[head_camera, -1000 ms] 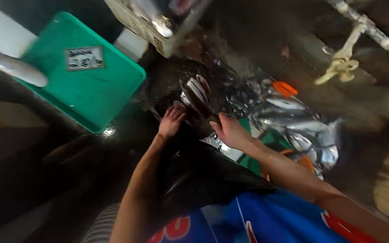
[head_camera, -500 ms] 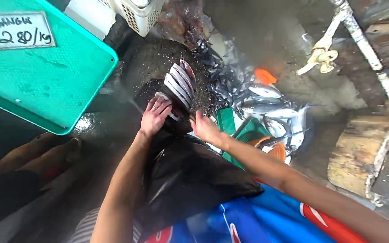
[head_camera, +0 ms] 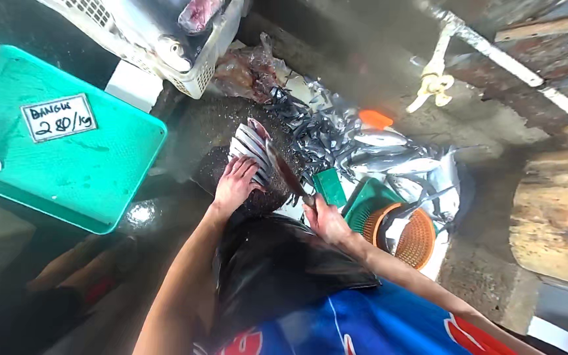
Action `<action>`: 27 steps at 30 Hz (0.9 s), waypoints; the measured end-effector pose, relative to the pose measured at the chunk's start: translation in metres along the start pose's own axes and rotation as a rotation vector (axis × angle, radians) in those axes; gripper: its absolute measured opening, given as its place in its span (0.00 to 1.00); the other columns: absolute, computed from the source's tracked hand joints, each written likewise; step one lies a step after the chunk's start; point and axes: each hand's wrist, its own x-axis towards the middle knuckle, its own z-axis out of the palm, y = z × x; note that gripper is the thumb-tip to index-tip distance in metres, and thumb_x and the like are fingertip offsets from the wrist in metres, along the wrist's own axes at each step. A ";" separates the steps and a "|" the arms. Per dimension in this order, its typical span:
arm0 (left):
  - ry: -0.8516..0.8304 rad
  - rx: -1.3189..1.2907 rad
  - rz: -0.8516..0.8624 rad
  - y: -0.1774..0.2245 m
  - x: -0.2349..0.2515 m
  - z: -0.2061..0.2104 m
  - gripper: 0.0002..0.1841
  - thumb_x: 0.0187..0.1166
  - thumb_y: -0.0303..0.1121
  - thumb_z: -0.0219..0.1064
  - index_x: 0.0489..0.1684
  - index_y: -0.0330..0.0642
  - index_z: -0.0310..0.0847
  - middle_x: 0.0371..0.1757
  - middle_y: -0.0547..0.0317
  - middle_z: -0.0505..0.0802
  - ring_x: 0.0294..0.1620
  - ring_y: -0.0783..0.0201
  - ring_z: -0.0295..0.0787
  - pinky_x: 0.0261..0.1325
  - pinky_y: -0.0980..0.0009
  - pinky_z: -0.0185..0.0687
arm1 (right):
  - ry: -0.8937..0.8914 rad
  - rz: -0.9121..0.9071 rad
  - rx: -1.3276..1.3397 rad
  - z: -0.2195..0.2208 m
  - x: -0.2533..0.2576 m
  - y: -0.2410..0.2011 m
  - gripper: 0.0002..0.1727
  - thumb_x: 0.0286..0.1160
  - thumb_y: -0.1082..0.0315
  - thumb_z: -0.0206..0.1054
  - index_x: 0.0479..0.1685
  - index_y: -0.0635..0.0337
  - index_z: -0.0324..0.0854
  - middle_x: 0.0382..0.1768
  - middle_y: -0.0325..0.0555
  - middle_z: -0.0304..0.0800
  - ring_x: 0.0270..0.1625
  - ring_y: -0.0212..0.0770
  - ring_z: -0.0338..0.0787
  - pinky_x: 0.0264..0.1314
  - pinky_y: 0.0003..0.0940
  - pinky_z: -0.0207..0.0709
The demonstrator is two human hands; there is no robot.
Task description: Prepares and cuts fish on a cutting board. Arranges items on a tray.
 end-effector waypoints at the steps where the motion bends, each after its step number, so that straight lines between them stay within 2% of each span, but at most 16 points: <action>1: -0.066 0.027 0.007 0.000 0.007 0.000 0.27 0.70 0.41 0.79 0.69 0.44 0.83 0.77 0.50 0.84 0.85 0.48 0.71 0.91 0.47 0.56 | 0.034 -0.010 0.001 -0.007 0.004 -0.004 0.28 0.90 0.48 0.50 0.61 0.68 0.78 0.28 0.52 0.90 0.31 0.51 0.94 0.37 0.49 0.88; 3: -0.132 0.093 0.007 -0.004 0.014 -0.001 0.30 0.63 0.35 0.82 0.70 0.45 0.82 0.76 0.46 0.83 0.83 0.44 0.73 0.91 0.44 0.54 | 0.044 -0.021 -0.011 -0.015 0.015 -0.010 0.28 0.90 0.48 0.49 0.60 0.67 0.78 0.27 0.51 0.89 0.32 0.51 0.93 0.38 0.49 0.88; 6: -0.126 0.126 0.029 -0.011 0.006 -0.005 0.26 0.66 0.31 0.78 0.68 0.47 0.84 0.72 0.45 0.85 0.80 0.42 0.75 0.90 0.42 0.55 | -0.025 -0.004 -0.017 -0.019 0.031 -0.020 0.29 0.91 0.45 0.48 0.62 0.65 0.76 0.30 0.52 0.89 0.36 0.54 0.94 0.43 0.52 0.87; 10: -0.151 0.094 0.045 -0.014 0.001 -0.004 0.27 0.68 0.29 0.75 0.71 0.46 0.81 0.76 0.49 0.85 0.86 0.47 0.70 0.93 0.44 0.49 | -0.093 0.048 -0.010 -0.017 0.046 -0.030 0.28 0.91 0.44 0.48 0.63 0.62 0.74 0.31 0.52 0.88 0.38 0.55 0.94 0.43 0.54 0.87; 12: -0.118 0.101 0.064 -0.018 -0.004 0.001 0.26 0.69 0.24 0.71 0.70 0.46 0.82 0.70 0.48 0.89 0.81 0.46 0.76 0.92 0.45 0.54 | -0.127 0.058 -0.035 -0.017 0.052 -0.035 0.28 0.92 0.43 0.47 0.61 0.61 0.73 0.31 0.52 0.87 0.39 0.55 0.94 0.43 0.54 0.87; 14: -0.033 0.093 0.107 -0.025 -0.014 0.007 0.21 0.70 0.21 0.68 0.63 0.45 0.87 0.63 0.49 0.92 0.75 0.46 0.82 0.88 0.46 0.60 | -0.178 0.048 -0.067 -0.018 0.058 -0.041 0.28 0.92 0.43 0.47 0.64 0.61 0.73 0.33 0.53 0.88 0.41 0.56 0.94 0.45 0.55 0.87; 16: 0.026 0.076 0.135 -0.031 -0.026 0.012 0.18 0.72 0.21 0.64 0.58 0.44 0.90 0.63 0.51 0.92 0.75 0.47 0.82 0.89 0.47 0.60 | -0.226 0.034 -0.109 -0.016 0.062 -0.044 0.28 0.92 0.43 0.47 0.65 0.60 0.72 0.34 0.53 0.88 0.42 0.57 0.94 0.44 0.56 0.87; 21: 0.057 0.071 0.128 -0.031 -0.033 0.012 0.18 0.75 0.21 0.60 0.58 0.44 0.90 0.63 0.51 0.92 0.76 0.47 0.81 0.90 0.46 0.57 | -0.304 0.032 -0.193 -0.008 0.069 -0.050 0.28 0.91 0.42 0.46 0.65 0.59 0.72 0.36 0.52 0.89 0.45 0.57 0.94 0.45 0.56 0.87; 24: 0.037 0.066 0.112 -0.025 -0.031 0.007 0.18 0.73 0.19 0.62 0.57 0.43 0.91 0.64 0.49 0.92 0.76 0.45 0.81 0.90 0.44 0.58 | -0.363 0.066 -0.202 -0.007 0.072 -0.056 0.30 0.92 0.44 0.46 0.72 0.62 0.70 0.42 0.58 0.90 0.50 0.61 0.94 0.50 0.60 0.87; 27: 0.062 0.079 0.125 -0.032 -0.033 0.014 0.18 0.75 0.21 0.62 0.58 0.47 0.91 0.66 0.53 0.92 0.79 0.49 0.79 0.91 0.46 0.56 | -0.409 0.078 -0.227 0.007 0.085 -0.061 0.31 0.93 0.46 0.43 0.76 0.64 0.67 0.49 0.62 0.90 0.56 0.64 0.93 0.55 0.62 0.85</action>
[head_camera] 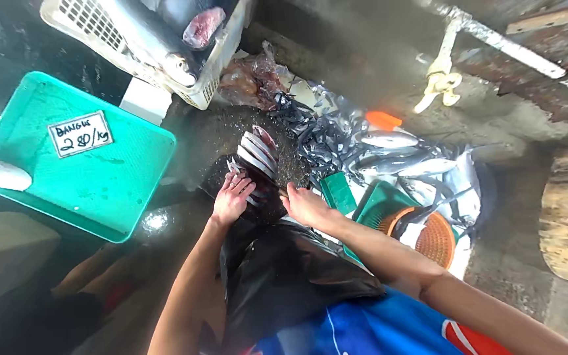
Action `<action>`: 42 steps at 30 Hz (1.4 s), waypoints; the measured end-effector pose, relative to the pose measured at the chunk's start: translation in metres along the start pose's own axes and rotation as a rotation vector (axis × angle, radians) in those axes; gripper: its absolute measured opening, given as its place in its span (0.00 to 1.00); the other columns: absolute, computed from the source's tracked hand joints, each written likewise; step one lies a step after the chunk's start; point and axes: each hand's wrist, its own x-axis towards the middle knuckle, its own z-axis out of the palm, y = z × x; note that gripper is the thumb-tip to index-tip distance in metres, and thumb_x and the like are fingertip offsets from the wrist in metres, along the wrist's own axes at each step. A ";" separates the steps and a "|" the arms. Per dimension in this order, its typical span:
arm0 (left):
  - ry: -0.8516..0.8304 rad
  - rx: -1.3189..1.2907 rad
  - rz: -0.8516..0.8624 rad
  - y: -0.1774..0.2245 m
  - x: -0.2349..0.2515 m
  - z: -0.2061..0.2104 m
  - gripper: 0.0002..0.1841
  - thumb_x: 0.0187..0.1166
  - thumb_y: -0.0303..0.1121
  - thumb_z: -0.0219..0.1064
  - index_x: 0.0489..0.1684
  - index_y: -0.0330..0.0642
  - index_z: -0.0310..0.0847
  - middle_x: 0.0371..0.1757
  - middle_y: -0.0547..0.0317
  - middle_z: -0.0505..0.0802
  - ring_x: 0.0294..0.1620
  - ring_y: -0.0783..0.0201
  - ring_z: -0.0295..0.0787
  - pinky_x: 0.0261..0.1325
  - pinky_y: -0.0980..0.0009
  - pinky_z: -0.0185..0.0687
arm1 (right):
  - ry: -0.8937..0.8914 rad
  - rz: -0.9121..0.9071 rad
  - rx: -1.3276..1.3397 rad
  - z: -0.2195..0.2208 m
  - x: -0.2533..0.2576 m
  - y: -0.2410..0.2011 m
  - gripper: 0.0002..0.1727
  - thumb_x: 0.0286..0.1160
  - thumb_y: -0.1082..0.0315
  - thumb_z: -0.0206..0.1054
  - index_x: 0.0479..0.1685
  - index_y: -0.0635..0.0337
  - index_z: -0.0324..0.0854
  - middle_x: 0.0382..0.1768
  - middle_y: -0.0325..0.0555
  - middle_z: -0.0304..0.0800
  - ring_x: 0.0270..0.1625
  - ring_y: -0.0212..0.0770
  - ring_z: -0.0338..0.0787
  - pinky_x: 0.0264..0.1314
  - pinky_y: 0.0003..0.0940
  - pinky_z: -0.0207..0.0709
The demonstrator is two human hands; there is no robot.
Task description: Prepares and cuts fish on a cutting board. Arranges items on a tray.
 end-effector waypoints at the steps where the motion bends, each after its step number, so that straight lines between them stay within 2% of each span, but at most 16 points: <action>1: 0.007 0.002 -0.001 -0.003 -0.001 0.002 0.18 0.75 0.21 0.62 0.58 0.48 0.91 0.67 0.54 0.92 0.80 0.50 0.78 0.91 0.46 0.56 | 0.007 -0.007 0.012 0.005 0.011 -0.005 0.31 0.93 0.47 0.43 0.78 0.65 0.65 0.51 0.63 0.90 0.57 0.64 0.92 0.57 0.62 0.85; 5: 0.017 0.000 -0.024 -0.002 -0.011 0.007 0.19 0.76 0.21 0.60 0.60 0.48 0.90 0.68 0.55 0.92 0.80 0.51 0.79 0.90 0.47 0.59 | 0.074 -0.031 0.071 0.019 0.039 -0.011 0.33 0.93 0.46 0.44 0.82 0.66 0.63 0.51 0.63 0.91 0.58 0.62 0.93 0.60 0.60 0.85; 10: -0.006 -0.013 -0.088 0.005 -0.014 0.003 0.18 0.79 0.26 0.57 0.61 0.49 0.89 0.67 0.56 0.92 0.79 0.52 0.80 0.88 0.49 0.64 | 0.061 -0.052 0.146 0.026 0.024 0.016 0.34 0.92 0.44 0.44 0.80 0.64 0.65 0.51 0.63 0.91 0.57 0.63 0.93 0.60 0.62 0.85; 12: -0.030 -0.059 -0.142 0.013 -0.002 -0.010 0.19 0.78 0.27 0.62 0.65 0.47 0.87 0.70 0.53 0.90 0.80 0.50 0.79 0.88 0.47 0.63 | 0.120 -0.062 0.244 0.035 0.002 0.031 0.34 0.92 0.44 0.46 0.78 0.66 0.70 0.50 0.64 0.92 0.56 0.63 0.93 0.61 0.62 0.84; 13: -0.068 -0.083 -0.169 0.018 0.006 -0.017 0.22 0.76 0.28 0.66 0.70 0.46 0.84 0.75 0.53 0.86 0.83 0.50 0.74 0.90 0.47 0.60 | 0.194 -0.066 0.290 0.041 -0.009 0.037 0.33 0.92 0.44 0.47 0.75 0.67 0.72 0.46 0.62 0.92 0.53 0.62 0.94 0.59 0.60 0.85; 16: -0.281 -0.038 -0.172 0.020 0.049 -0.026 0.45 0.53 0.32 0.86 0.81 0.48 0.74 0.85 0.54 0.77 0.91 0.50 0.60 0.94 0.46 0.49 | 0.473 -0.044 0.410 0.028 -0.022 0.040 0.29 0.91 0.47 0.51 0.68 0.68 0.75 0.32 0.55 0.91 0.38 0.55 0.94 0.46 0.55 0.88; 18: -0.406 0.071 -0.128 0.014 0.062 -0.020 0.53 0.40 0.40 0.92 0.81 0.48 0.73 0.84 0.52 0.76 0.91 0.48 0.60 0.94 0.45 0.47 | 0.536 -0.025 0.413 0.008 -0.021 0.035 0.28 0.91 0.47 0.51 0.65 0.65 0.74 0.27 0.52 0.88 0.31 0.52 0.93 0.38 0.54 0.88; 19: -0.436 0.119 -0.104 0.011 0.065 -0.018 0.52 0.38 0.41 0.92 0.78 0.47 0.75 0.82 0.51 0.78 0.89 0.47 0.63 0.94 0.45 0.46 | 0.541 -0.026 0.398 -0.001 -0.020 0.035 0.27 0.91 0.46 0.51 0.64 0.64 0.74 0.26 0.50 0.87 0.30 0.51 0.92 0.36 0.53 0.88; 21: -0.409 0.139 -0.077 0.006 0.056 -0.018 0.42 0.43 0.35 0.88 0.71 0.47 0.83 0.75 0.51 0.83 0.84 0.47 0.70 0.94 0.45 0.47 | 0.493 -0.039 0.346 -0.011 -0.021 0.033 0.27 0.91 0.44 0.51 0.62 0.62 0.74 0.26 0.49 0.86 0.30 0.51 0.92 0.35 0.52 0.88; 23: -0.331 0.099 -0.078 0.002 0.038 -0.019 0.34 0.53 0.28 0.81 0.69 0.48 0.85 0.76 0.53 0.84 0.85 0.51 0.70 0.95 0.47 0.47 | 0.354 -0.031 0.293 -0.017 -0.022 0.028 0.28 0.91 0.43 0.49 0.62 0.60 0.74 0.30 0.51 0.88 0.37 0.53 0.94 0.42 0.54 0.88; 26: -0.288 0.024 -0.103 0.003 0.020 -0.019 0.33 0.59 0.26 0.77 0.72 0.49 0.84 0.79 0.54 0.82 0.89 0.51 0.65 0.94 0.46 0.48 | 0.170 -0.004 0.204 -0.008 -0.017 0.018 0.29 0.92 0.43 0.47 0.66 0.60 0.73 0.38 0.55 0.90 0.46 0.58 0.94 0.48 0.57 0.87; 31: -0.288 0.014 -0.098 0.006 0.026 -0.024 0.32 0.60 0.27 0.77 0.72 0.50 0.84 0.79 0.54 0.83 0.88 0.50 0.66 0.94 0.46 0.48 | 0.059 0.049 0.086 -0.004 -0.006 0.006 0.30 0.92 0.44 0.46 0.71 0.61 0.71 0.46 0.59 0.90 0.52 0.62 0.93 0.51 0.60 0.87; 34: -0.283 0.006 -0.106 0.005 0.027 -0.023 0.33 0.60 0.25 0.76 0.73 0.51 0.84 0.78 0.56 0.83 0.88 0.51 0.66 0.94 0.47 0.48 | 0.074 0.105 0.086 0.002 0.008 -0.008 0.29 0.91 0.46 0.47 0.70 0.63 0.70 0.45 0.60 0.91 0.51 0.62 0.94 0.49 0.61 0.87; 38: -0.249 -0.009 -0.112 0.002 0.025 -0.016 0.32 0.60 0.26 0.75 0.71 0.52 0.85 0.79 0.55 0.83 0.88 0.52 0.66 0.94 0.46 0.48 | 0.161 0.090 0.159 0.012 0.042 -0.020 0.30 0.91 0.46 0.50 0.76 0.62 0.66 0.46 0.59 0.91 0.48 0.61 0.95 0.45 0.61 0.89; 40: -0.255 -0.010 -0.115 0.005 0.018 -0.020 0.32 0.61 0.26 0.76 0.73 0.51 0.84 0.79 0.54 0.83 0.88 0.50 0.67 0.93 0.44 0.50 | 0.183 0.061 0.226 0.018 0.040 -0.014 0.29 0.91 0.47 0.52 0.77 0.61 0.68 0.46 0.61 0.91 0.48 0.63 0.95 0.45 0.63 0.88; 42: -0.263 -0.007 -0.120 0.008 0.015 -0.020 0.33 0.63 0.26 0.75 0.76 0.53 0.82 0.80 0.56 0.82 0.89 0.52 0.66 0.94 0.45 0.49 | 0.211 0.030 0.245 0.033 0.029 0.004 0.27 0.90 0.47 0.52 0.72 0.60 0.70 0.41 0.59 0.91 0.44 0.61 0.95 0.43 0.62 0.88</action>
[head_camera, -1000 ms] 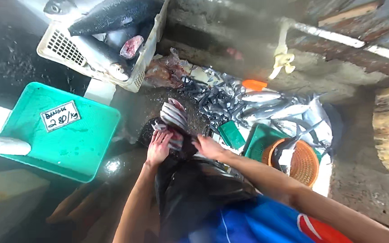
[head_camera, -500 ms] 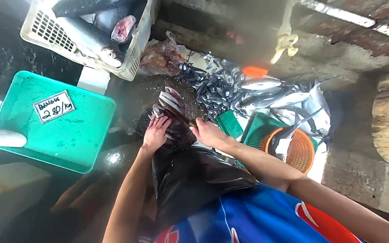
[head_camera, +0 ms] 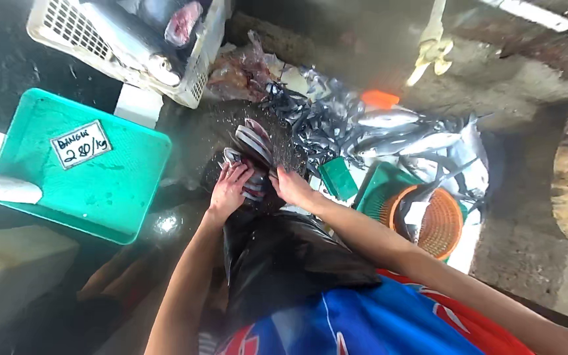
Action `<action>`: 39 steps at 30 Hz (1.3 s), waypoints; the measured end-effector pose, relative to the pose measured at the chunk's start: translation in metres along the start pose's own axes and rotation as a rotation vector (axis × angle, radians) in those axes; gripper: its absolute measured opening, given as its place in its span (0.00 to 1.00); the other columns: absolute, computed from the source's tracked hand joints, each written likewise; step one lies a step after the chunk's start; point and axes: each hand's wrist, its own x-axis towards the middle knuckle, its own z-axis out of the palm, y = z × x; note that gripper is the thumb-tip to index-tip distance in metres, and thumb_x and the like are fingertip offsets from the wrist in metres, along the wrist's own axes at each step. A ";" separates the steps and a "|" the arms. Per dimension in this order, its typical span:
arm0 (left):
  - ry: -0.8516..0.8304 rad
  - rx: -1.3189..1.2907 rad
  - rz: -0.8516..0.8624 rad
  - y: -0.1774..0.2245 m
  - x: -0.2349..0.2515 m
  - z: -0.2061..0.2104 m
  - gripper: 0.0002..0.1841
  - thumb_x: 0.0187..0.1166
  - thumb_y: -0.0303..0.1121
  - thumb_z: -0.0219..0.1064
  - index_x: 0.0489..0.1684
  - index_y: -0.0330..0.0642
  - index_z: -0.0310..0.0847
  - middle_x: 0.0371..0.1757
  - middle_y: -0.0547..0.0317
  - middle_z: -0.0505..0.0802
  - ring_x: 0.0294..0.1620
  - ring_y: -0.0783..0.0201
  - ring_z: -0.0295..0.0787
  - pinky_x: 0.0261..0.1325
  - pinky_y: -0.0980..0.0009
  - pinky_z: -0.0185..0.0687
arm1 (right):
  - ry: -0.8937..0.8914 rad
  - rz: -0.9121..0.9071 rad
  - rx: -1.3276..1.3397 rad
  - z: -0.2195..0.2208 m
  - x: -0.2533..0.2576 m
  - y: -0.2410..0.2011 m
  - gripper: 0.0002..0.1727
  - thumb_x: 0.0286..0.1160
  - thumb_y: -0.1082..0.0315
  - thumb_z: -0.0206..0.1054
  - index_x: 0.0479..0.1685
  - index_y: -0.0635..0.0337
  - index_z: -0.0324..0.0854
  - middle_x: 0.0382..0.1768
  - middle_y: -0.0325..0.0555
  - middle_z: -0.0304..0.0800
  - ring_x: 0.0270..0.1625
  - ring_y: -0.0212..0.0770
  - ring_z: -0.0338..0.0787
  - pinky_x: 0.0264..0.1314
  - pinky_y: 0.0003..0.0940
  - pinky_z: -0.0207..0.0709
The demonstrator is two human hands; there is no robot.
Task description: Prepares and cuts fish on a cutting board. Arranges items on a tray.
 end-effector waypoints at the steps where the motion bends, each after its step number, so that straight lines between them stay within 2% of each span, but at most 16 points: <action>1: 0.018 -0.005 0.006 -0.003 0.002 0.002 0.33 0.64 0.25 0.75 0.76 0.53 0.82 0.80 0.56 0.82 0.88 0.52 0.66 0.94 0.45 0.48 | -0.031 0.000 0.005 -0.003 -0.006 0.011 0.28 0.91 0.46 0.51 0.73 0.61 0.70 0.44 0.61 0.91 0.48 0.62 0.95 0.48 0.63 0.88; 3: 0.048 -0.034 0.011 -0.007 -0.003 0.007 0.31 0.65 0.24 0.73 0.74 0.54 0.83 0.79 0.56 0.83 0.88 0.53 0.67 0.94 0.45 0.49 | -0.120 0.019 0.010 -0.006 -0.028 0.031 0.30 0.92 0.46 0.48 0.75 0.63 0.69 0.50 0.64 0.90 0.56 0.64 0.93 0.57 0.65 0.85; 7: 0.054 -0.079 -0.003 -0.005 -0.001 0.005 0.31 0.63 0.25 0.73 0.71 0.56 0.85 0.77 0.60 0.85 0.87 0.56 0.68 0.94 0.47 0.50 | -0.161 0.022 0.008 -0.013 -0.050 0.050 0.33 0.91 0.44 0.46 0.78 0.64 0.67 0.52 0.64 0.90 0.58 0.64 0.92 0.60 0.63 0.84; 9: 0.030 -0.068 0.005 0.003 0.013 -0.009 0.34 0.58 0.26 0.78 0.73 0.56 0.83 0.77 0.58 0.83 0.87 0.55 0.68 0.94 0.47 0.51 | -0.055 -0.002 0.060 -0.011 -0.059 0.052 0.34 0.91 0.42 0.45 0.76 0.64 0.70 0.47 0.61 0.92 0.54 0.61 0.94 0.58 0.59 0.85; 11: -0.032 -0.043 0.029 0.011 0.038 -0.026 0.45 0.51 0.29 0.85 0.80 0.53 0.76 0.85 0.56 0.76 0.91 0.51 0.59 0.94 0.47 0.52 | 0.149 -0.053 0.134 -0.011 -0.066 0.052 0.33 0.91 0.43 0.46 0.71 0.67 0.74 0.38 0.57 0.93 0.44 0.56 0.96 0.51 0.54 0.88; 13: -0.147 0.045 0.062 0.015 0.059 -0.030 0.56 0.39 0.38 0.94 0.83 0.49 0.70 0.89 0.53 0.71 0.94 0.47 0.52 0.94 0.45 0.47 | 0.293 -0.064 0.189 -0.016 -0.068 0.047 0.32 0.91 0.46 0.48 0.68 0.70 0.75 0.32 0.54 0.92 0.38 0.53 0.95 0.46 0.50 0.88; 15: -0.256 0.143 0.059 0.014 0.070 -0.029 0.60 0.35 0.46 0.95 0.83 0.48 0.71 0.88 0.52 0.71 0.94 0.46 0.52 0.95 0.43 0.41 | 0.304 -0.036 0.210 -0.023 -0.060 0.043 0.31 0.91 0.45 0.49 0.67 0.67 0.75 0.32 0.53 0.91 0.38 0.52 0.94 0.47 0.51 0.88; 16: -0.278 0.179 0.059 0.012 0.072 -0.030 0.57 0.36 0.48 0.94 0.81 0.48 0.73 0.85 0.52 0.75 0.92 0.46 0.56 0.95 0.42 0.41 | 0.285 -0.026 0.208 -0.028 -0.055 0.040 0.30 0.91 0.44 0.48 0.66 0.65 0.75 0.32 0.52 0.90 0.38 0.53 0.94 0.47 0.52 0.88; 18: -0.268 0.190 0.063 0.005 0.065 -0.030 0.49 0.41 0.45 0.92 0.76 0.47 0.78 0.81 0.53 0.79 0.88 0.49 0.64 0.95 0.42 0.43 | 0.212 -0.010 0.184 -0.038 -0.047 0.032 0.30 0.91 0.43 0.48 0.67 0.64 0.74 0.35 0.55 0.91 0.43 0.56 0.95 0.51 0.55 0.88; 20: -0.198 0.171 0.081 -0.003 0.047 -0.022 0.44 0.49 0.39 0.87 0.77 0.49 0.79 0.82 0.54 0.79 0.89 0.52 0.64 0.95 0.45 0.44 | 0.108 0.006 0.127 -0.044 -0.040 0.022 0.30 0.92 0.43 0.47 0.69 0.63 0.72 0.39 0.58 0.91 0.48 0.59 0.94 0.53 0.58 0.87; 23: -0.147 0.125 0.074 -0.010 0.040 -0.018 0.42 0.55 0.36 0.83 0.80 0.51 0.77 0.84 0.58 0.77 0.92 0.56 0.59 0.95 0.49 0.46 | -0.017 0.021 0.052 -0.048 -0.020 0.009 0.31 0.92 0.42 0.46 0.71 0.62 0.71 0.45 0.60 0.91 0.53 0.61 0.94 0.55 0.60 0.86; 27: -0.146 0.098 0.069 -0.006 0.040 -0.018 0.43 0.51 0.31 0.83 0.79 0.50 0.77 0.83 0.57 0.78 0.91 0.54 0.61 0.95 0.49 0.46 | -0.047 0.028 -0.020 -0.042 -0.003 0.000 0.29 0.91 0.43 0.48 0.68 0.61 0.72 0.42 0.58 0.91 0.48 0.60 0.95 0.47 0.60 0.88; 33: -0.138 0.088 0.063 -0.006 0.037 -0.016 0.40 0.51 0.31 0.83 0.76 0.44 0.80 0.84 0.54 0.78 0.91 0.52 0.61 0.94 0.47 0.46 | -0.033 0.024 -0.144 -0.049 0.005 -0.024 0.28 0.92 0.44 0.48 0.67 0.60 0.72 0.39 0.56 0.90 0.45 0.60 0.95 0.40 0.58 0.87; 39: -0.105 0.002 0.076 -0.015 0.039 -0.012 0.40 0.51 0.30 0.82 0.75 0.46 0.80 0.84 0.56 0.78 0.92 0.51 0.60 0.94 0.45 0.47 | -0.030 0.095 -0.145 -0.032 0.030 -0.040 0.27 0.92 0.47 0.49 0.71 0.61 0.70 0.41 0.58 0.91 0.46 0.62 0.95 0.42 0.61 0.88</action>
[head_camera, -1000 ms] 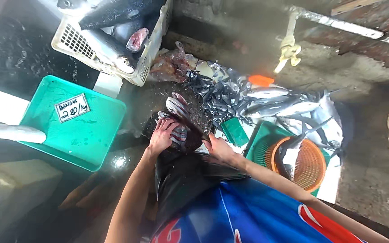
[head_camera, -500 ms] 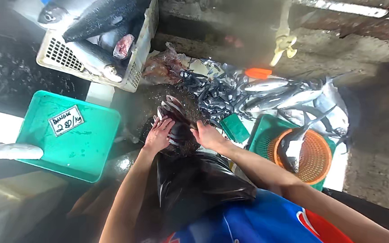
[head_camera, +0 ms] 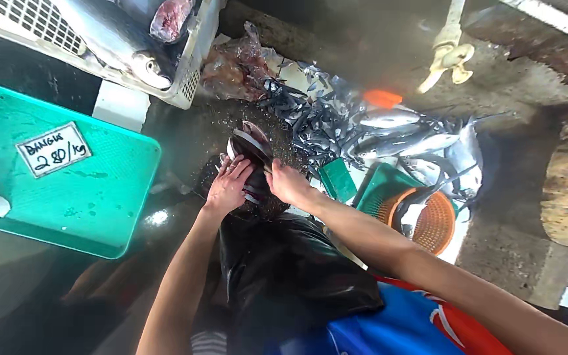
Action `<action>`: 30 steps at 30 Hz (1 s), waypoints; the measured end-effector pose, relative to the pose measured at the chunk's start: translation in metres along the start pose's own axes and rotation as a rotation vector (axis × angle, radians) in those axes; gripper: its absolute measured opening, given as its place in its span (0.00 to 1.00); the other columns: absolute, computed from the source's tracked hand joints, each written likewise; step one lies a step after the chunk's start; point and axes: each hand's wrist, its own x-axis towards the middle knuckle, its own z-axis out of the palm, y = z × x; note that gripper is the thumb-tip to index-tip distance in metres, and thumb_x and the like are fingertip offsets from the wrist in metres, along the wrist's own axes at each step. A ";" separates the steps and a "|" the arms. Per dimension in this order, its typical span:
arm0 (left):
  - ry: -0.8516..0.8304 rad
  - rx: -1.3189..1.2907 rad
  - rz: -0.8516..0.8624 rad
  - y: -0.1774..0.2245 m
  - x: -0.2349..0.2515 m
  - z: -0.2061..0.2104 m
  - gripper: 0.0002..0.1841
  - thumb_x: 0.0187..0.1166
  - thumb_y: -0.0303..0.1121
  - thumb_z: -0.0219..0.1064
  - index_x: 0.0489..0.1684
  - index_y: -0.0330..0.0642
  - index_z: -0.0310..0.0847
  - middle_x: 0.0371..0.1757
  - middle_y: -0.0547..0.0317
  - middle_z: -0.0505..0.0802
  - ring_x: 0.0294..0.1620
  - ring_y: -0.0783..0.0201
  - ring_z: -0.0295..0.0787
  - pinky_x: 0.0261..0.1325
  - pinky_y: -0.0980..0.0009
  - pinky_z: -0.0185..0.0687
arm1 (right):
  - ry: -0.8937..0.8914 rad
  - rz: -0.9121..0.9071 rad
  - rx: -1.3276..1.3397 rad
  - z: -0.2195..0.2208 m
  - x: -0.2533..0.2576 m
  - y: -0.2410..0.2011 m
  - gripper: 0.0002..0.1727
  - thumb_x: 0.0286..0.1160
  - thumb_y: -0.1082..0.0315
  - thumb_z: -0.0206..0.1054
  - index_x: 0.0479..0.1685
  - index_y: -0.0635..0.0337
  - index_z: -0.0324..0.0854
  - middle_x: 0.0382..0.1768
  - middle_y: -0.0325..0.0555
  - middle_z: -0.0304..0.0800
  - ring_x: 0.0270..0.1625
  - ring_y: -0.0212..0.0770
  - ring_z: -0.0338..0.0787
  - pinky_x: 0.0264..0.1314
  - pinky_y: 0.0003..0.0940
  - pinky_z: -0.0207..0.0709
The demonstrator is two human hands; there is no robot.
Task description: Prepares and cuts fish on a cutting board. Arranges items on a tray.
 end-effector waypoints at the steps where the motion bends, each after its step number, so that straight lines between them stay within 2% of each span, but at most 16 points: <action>1: 0.005 -0.026 0.005 -0.002 -0.002 0.004 0.40 0.51 0.30 0.82 0.77 0.47 0.79 0.84 0.56 0.78 0.92 0.51 0.59 0.94 0.44 0.47 | 0.026 -0.011 0.018 0.011 0.006 0.000 0.27 0.92 0.47 0.49 0.71 0.61 0.69 0.39 0.58 0.91 0.44 0.61 0.95 0.40 0.60 0.88; 3: 0.008 -0.054 0.011 -0.006 -0.002 0.007 0.41 0.53 0.29 0.80 0.79 0.48 0.77 0.85 0.56 0.77 0.93 0.51 0.57 0.95 0.44 0.44 | 0.071 -0.033 0.043 0.020 0.017 0.002 0.28 0.91 0.46 0.49 0.72 0.61 0.68 0.37 0.56 0.91 0.41 0.60 0.95 0.38 0.59 0.88; 4: 0.012 -0.055 0.015 -0.008 -0.001 0.008 0.41 0.54 0.28 0.80 0.79 0.48 0.77 0.85 0.56 0.77 0.93 0.51 0.57 0.95 0.44 0.44 | 0.069 -0.043 0.043 0.016 0.021 0.004 0.29 0.91 0.46 0.48 0.73 0.62 0.69 0.38 0.57 0.91 0.43 0.60 0.96 0.40 0.59 0.89; 6: 0.012 -0.088 0.022 -0.005 -0.007 0.010 0.40 0.54 0.26 0.80 0.78 0.45 0.78 0.85 0.52 0.77 0.93 0.49 0.58 0.95 0.43 0.44 | 0.020 -0.048 0.039 0.006 0.007 0.008 0.29 0.92 0.47 0.48 0.74 0.63 0.70 0.40 0.58 0.92 0.45 0.61 0.96 0.43 0.60 0.89; 8: 0.015 -0.088 0.031 -0.009 -0.004 0.007 0.40 0.54 0.27 0.80 0.79 0.45 0.77 0.85 0.52 0.77 0.93 0.49 0.57 0.95 0.42 0.43 | -0.040 -0.019 0.005 -0.010 -0.010 0.012 0.28 0.92 0.46 0.48 0.71 0.62 0.71 0.38 0.57 0.90 0.43 0.60 0.95 0.41 0.59 0.88; 9: 0.015 -0.096 0.028 -0.011 -0.003 0.006 0.41 0.55 0.27 0.80 0.80 0.47 0.76 0.85 0.53 0.77 0.93 0.49 0.57 0.95 0.42 0.42 | -0.039 -0.004 -0.009 -0.007 -0.015 0.017 0.27 0.92 0.46 0.49 0.70 0.62 0.71 0.36 0.57 0.90 0.40 0.60 0.95 0.37 0.59 0.88; 12: 0.008 -0.145 0.011 -0.008 -0.007 0.011 0.42 0.57 0.26 0.77 0.82 0.50 0.74 0.86 0.56 0.76 0.93 0.49 0.56 0.95 0.42 0.40 | -0.032 0.036 0.011 0.029 -0.013 0.032 0.31 0.91 0.47 0.50 0.77 0.65 0.67 0.35 0.57 0.91 0.39 0.60 0.96 0.39 0.58 0.89; 14: 0.008 -0.155 -0.002 -0.006 -0.009 0.010 0.39 0.60 0.25 0.73 0.82 0.48 0.74 0.86 0.55 0.75 0.93 0.48 0.55 0.95 0.41 0.40 | 0.029 0.008 0.039 0.042 -0.008 0.038 0.29 0.90 0.47 0.53 0.73 0.64 0.69 0.30 0.54 0.89 0.34 0.57 0.95 0.33 0.56 0.88; 17: -0.049 -0.179 0.006 -0.007 -0.007 0.005 0.35 0.69 0.26 0.71 0.83 0.47 0.72 0.87 0.52 0.74 0.93 0.47 0.55 0.94 0.40 0.41 | 0.011 -0.021 0.107 0.040 -0.003 0.049 0.29 0.89 0.47 0.55 0.72 0.64 0.72 0.30 0.52 0.90 0.34 0.54 0.95 0.37 0.53 0.89; 21: -0.037 -0.196 0.026 -0.008 0.009 -0.011 0.26 0.79 0.27 0.62 0.80 0.38 0.74 0.84 0.47 0.78 0.91 0.45 0.62 0.93 0.40 0.47 | 0.239 -0.128 0.308 0.038 -0.025 0.065 0.22 0.88 0.53 0.59 0.59 0.66 0.76 0.19 0.41 0.82 0.18 0.37 0.84 0.20 0.38 0.82; 23: -0.069 -0.177 0.039 0.001 0.018 -0.023 0.29 0.79 0.27 0.62 0.84 0.37 0.69 0.86 0.44 0.74 0.90 0.42 0.62 0.91 0.37 0.48 | 0.341 -0.107 0.414 0.033 -0.046 0.073 0.22 0.90 0.54 0.55 0.59 0.69 0.74 0.18 0.40 0.80 0.16 0.34 0.81 0.17 0.35 0.80; 25: -0.124 -0.115 0.075 0.007 0.039 -0.038 0.42 0.71 0.27 0.71 0.92 0.41 0.57 0.94 0.43 0.59 0.95 0.39 0.49 0.93 0.37 0.42 | 0.350 -0.048 0.499 0.022 -0.045 0.078 0.23 0.92 0.52 0.51 0.63 0.66 0.71 0.17 0.39 0.77 0.15 0.34 0.80 0.17 0.37 0.81; 26: -0.158 -0.071 0.094 0.006 0.052 -0.041 0.52 0.61 0.30 0.80 0.94 0.45 0.53 0.96 0.43 0.53 0.96 0.39 0.42 0.94 0.37 0.37 | 0.359 -0.045 0.495 0.016 -0.037 0.079 0.23 0.92 0.52 0.51 0.62 0.66 0.71 0.16 0.39 0.77 0.15 0.35 0.80 0.17 0.38 0.81; 27: -0.206 -0.031 0.115 0.003 0.062 -0.040 0.60 0.51 0.34 0.87 0.95 0.47 0.53 0.96 0.43 0.52 0.96 0.39 0.39 0.95 0.37 0.33 | 0.356 -0.048 0.462 0.009 -0.032 0.079 0.22 0.92 0.52 0.51 0.60 0.65 0.72 0.17 0.39 0.77 0.15 0.35 0.80 0.18 0.38 0.81; 28: -0.273 -0.002 0.131 0.000 0.068 -0.037 0.65 0.42 0.39 0.92 0.94 0.47 0.55 0.95 0.43 0.56 0.96 0.39 0.40 0.95 0.36 0.30 | 0.352 -0.059 0.417 0.001 -0.030 0.077 0.21 0.91 0.53 0.54 0.57 0.65 0.74 0.16 0.39 0.78 0.15 0.35 0.81 0.18 0.37 0.81; 30: -0.354 0.036 0.148 -0.007 0.069 -0.034 0.64 0.36 0.47 0.95 0.89 0.46 0.64 0.90 0.43 0.67 0.94 0.37 0.47 0.94 0.35 0.29 | 0.314 -0.085 0.342 -0.012 -0.030 0.071 0.20 0.89 0.52 0.56 0.54 0.63 0.75 0.17 0.39 0.78 0.16 0.36 0.80 0.19 0.37 0.79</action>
